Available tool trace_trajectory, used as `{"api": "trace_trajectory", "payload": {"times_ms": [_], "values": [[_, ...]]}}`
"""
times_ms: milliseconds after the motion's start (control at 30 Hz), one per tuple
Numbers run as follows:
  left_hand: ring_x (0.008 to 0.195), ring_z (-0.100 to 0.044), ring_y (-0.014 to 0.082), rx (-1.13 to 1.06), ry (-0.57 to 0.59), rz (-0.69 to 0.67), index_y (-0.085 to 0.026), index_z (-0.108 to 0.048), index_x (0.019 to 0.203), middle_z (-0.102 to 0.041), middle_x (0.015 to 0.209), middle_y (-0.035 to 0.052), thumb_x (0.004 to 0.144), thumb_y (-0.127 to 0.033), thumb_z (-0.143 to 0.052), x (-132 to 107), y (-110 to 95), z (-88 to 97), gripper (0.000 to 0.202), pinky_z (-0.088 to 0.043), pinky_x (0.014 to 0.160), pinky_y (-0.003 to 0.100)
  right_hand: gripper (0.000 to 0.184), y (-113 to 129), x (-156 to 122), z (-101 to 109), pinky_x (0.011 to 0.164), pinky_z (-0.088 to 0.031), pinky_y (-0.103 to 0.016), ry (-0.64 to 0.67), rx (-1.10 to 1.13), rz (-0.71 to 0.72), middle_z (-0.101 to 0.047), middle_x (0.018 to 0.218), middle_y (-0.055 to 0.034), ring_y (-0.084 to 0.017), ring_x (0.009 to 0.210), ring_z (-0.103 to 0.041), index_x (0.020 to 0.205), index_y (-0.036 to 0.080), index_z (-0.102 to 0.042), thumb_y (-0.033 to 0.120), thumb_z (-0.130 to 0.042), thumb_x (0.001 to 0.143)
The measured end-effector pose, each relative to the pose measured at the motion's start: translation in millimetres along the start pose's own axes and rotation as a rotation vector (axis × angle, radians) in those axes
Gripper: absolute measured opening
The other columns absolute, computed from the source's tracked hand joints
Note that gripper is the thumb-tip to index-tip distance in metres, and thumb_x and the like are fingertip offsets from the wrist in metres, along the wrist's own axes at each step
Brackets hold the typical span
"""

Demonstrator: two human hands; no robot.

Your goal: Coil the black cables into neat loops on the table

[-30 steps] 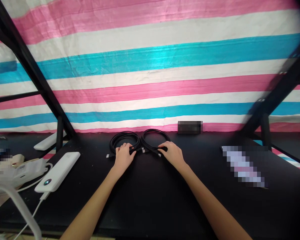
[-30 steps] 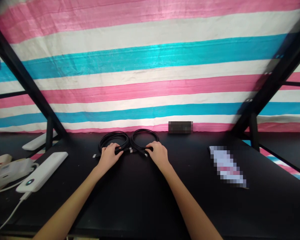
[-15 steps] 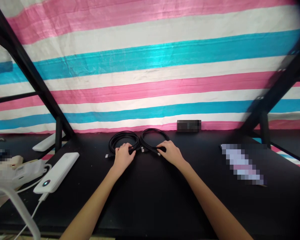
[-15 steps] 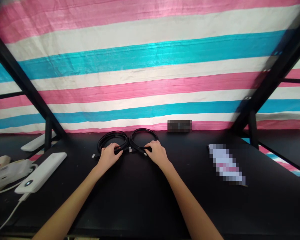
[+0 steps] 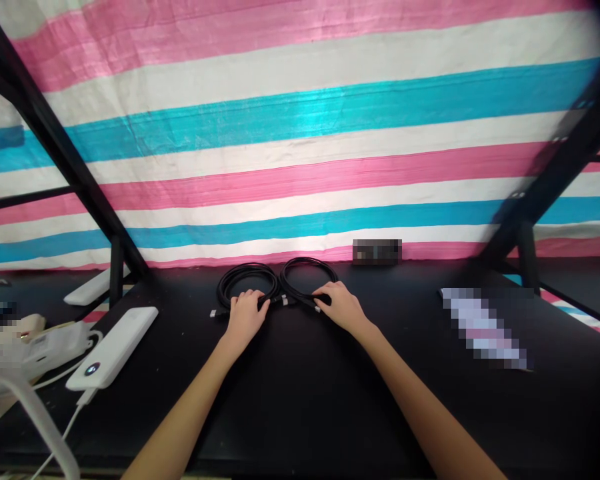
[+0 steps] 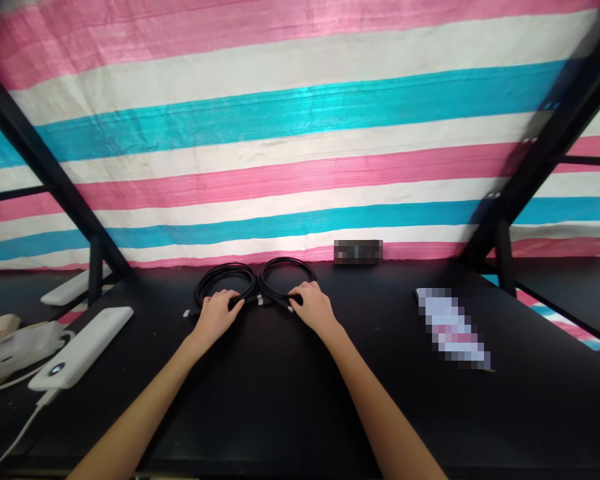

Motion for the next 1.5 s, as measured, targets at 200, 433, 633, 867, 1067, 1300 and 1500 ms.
{"api": "trace_trajectory", "payload": {"times_ms": [200,433,633,867,1067,1300,1500], "values": [[0.095,-0.057,0.0249,-0.036,-0.013,0.011,-0.016,-0.057,0.094,-0.065,0.096,0.0073,0.087,-0.03,-0.047,0.6,1.5,-3.6,0.018,-0.036,0.083,0.038,0.014,-0.6,-0.2,-0.7,0.073,-0.045,-0.028,-0.007,-0.015,0.006,-0.066,0.095,-0.0021,-0.02,0.096,-0.053,0.09,0.025,-0.069,0.024,-0.057,0.081],[0.092,-0.058,0.0246,-0.152,-0.112,0.056,-0.018,-0.05,0.091,-0.066,0.092,0.007,0.087,-0.033,-0.048,-0.7,0.3,-2.5,0.016,-0.035,0.084,0.04,0.015,-0.4,0.1,-0.8,0.074,-0.045,-0.028,0.009,-0.027,0.006,-0.066,0.095,-0.0024,-0.02,0.096,-0.053,0.092,0.025,-0.069,0.024,-0.058,0.082],[0.093,-0.058,0.0252,-0.203,-0.18,0.083,-0.018,-0.048,0.092,-0.066,0.09,0.0073,0.086,-0.032,-0.048,-0.7,-0.4,2.0,0.015,-0.035,0.086,0.041,0.015,-0.6,0.3,-1.0,0.074,-0.045,-0.028,-0.002,-0.032,0.013,-0.066,0.096,-0.0027,-0.019,0.095,-0.053,0.091,0.024,-0.069,0.024,-0.057,0.082],[0.089,-0.059,0.0234,-0.194,-0.155,0.036,-0.018,-0.049,0.089,-0.065,0.086,0.0047,0.085,-0.03,-0.051,-0.3,-1.2,-0.1,0.012,-0.035,0.082,0.039,0.015,0.4,-0.1,-1.0,0.073,-0.045,-0.028,0.01,-0.036,0.002,-0.066,0.095,-0.0025,-0.019,0.097,-0.053,0.092,0.024,-0.069,0.023,-0.057,0.082],[0.085,-0.059,0.0203,-0.16,-0.125,-0.018,-0.019,-0.051,0.083,-0.063,0.087,0.003,0.082,-0.026,-0.054,0.0,-3.4,0.6,0.008,-0.036,0.076,0.034,0.017,1.8,-0.8,-2.8,0.074,-0.046,-0.028,0.008,-0.054,0.01,-0.065,0.096,-0.0034,-0.02,0.097,-0.052,0.094,0.024,-0.069,0.023,-0.056,0.082],[0.086,-0.058,0.0213,-0.111,-0.118,-0.052,-0.019,-0.052,0.081,-0.061,0.087,0.0044,0.084,-0.026,-0.052,0.0,-5.3,0.1,0.008,-0.038,0.073,0.033,0.018,3.9,-0.9,-5.4,0.076,-0.047,-0.029,0.005,-0.064,0.032,-0.064,0.098,-0.0041,-0.02,0.097,-0.053,0.095,0.023,-0.068,0.022,-0.055,0.083],[0.091,-0.059,0.0231,-0.162,-0.177,-0.038,-0.019,-0.05,0.089,-0.063,0.092,0.0065,0.088,-0.026,-0.046,-0.5,-4.9,-1.4,0.008,-0.039,0.078,0.036,0.019,4.3,-0.9,-5.3,0.075,-0.047,-0.029,0.011,-0.056,0.029,-0.064,0.099,-0.004,-0.02,0.098,-0.052,0.096,0.023,-0.067,0.021,-0.054,0.084]]}}
Point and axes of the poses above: each hand's wrist, its own x-axis towards the middle knuckle, its own z-axis out of the back of the hand, y = z × x, the point moved 4 cm from there along x, towards the middle knuckle
